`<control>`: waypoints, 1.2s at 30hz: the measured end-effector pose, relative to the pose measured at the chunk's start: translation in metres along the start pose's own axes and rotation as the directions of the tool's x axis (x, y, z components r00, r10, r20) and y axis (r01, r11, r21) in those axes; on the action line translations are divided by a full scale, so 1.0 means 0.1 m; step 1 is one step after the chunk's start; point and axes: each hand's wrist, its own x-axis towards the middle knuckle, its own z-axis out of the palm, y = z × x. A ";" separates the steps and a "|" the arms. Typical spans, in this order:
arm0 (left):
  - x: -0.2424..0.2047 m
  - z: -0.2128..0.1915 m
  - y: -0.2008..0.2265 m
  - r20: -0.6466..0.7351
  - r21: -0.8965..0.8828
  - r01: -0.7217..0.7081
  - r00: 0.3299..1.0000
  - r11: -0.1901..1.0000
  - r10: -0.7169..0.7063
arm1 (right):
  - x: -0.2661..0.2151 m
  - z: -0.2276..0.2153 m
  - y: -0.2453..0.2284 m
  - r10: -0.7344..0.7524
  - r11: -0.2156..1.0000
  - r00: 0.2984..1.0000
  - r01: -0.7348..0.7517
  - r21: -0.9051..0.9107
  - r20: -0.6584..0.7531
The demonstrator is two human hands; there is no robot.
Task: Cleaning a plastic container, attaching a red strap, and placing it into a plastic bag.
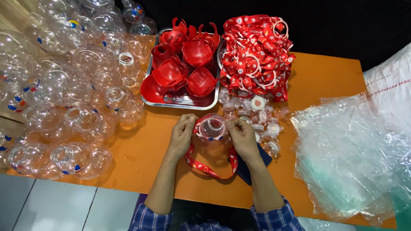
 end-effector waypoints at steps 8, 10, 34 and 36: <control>-0.03 -0.06 0.04 -0.021 0.102 -0.017 1.000 0.995 0.019 | 0.00 -0.01 0.04 -0.026 1.000 1.000 0.026 -0.006 0.010; -0.03 -0.09 0.03 -0.029 0.123 -0.021 0.999 0.992 0.025 | 0.04 -0.03 0.08 -0.046 0.999 0.999 0.047 -0.019 0.012; 0.15 -0.06 -0.09 0.026 0.248 -0.247 0.968 0.937 0.248 | -0.07 0.01 -0.35 -0.593 0.638 0.696 0.713 -0.290 0.406; 0.23 -0.09 -0.12 0.120 0.274 -0.274 0.961 0.922 0.250 | -0.07 -0.01 -0.38 -0.624 0.612 0.674 0.736 -0.289 0.394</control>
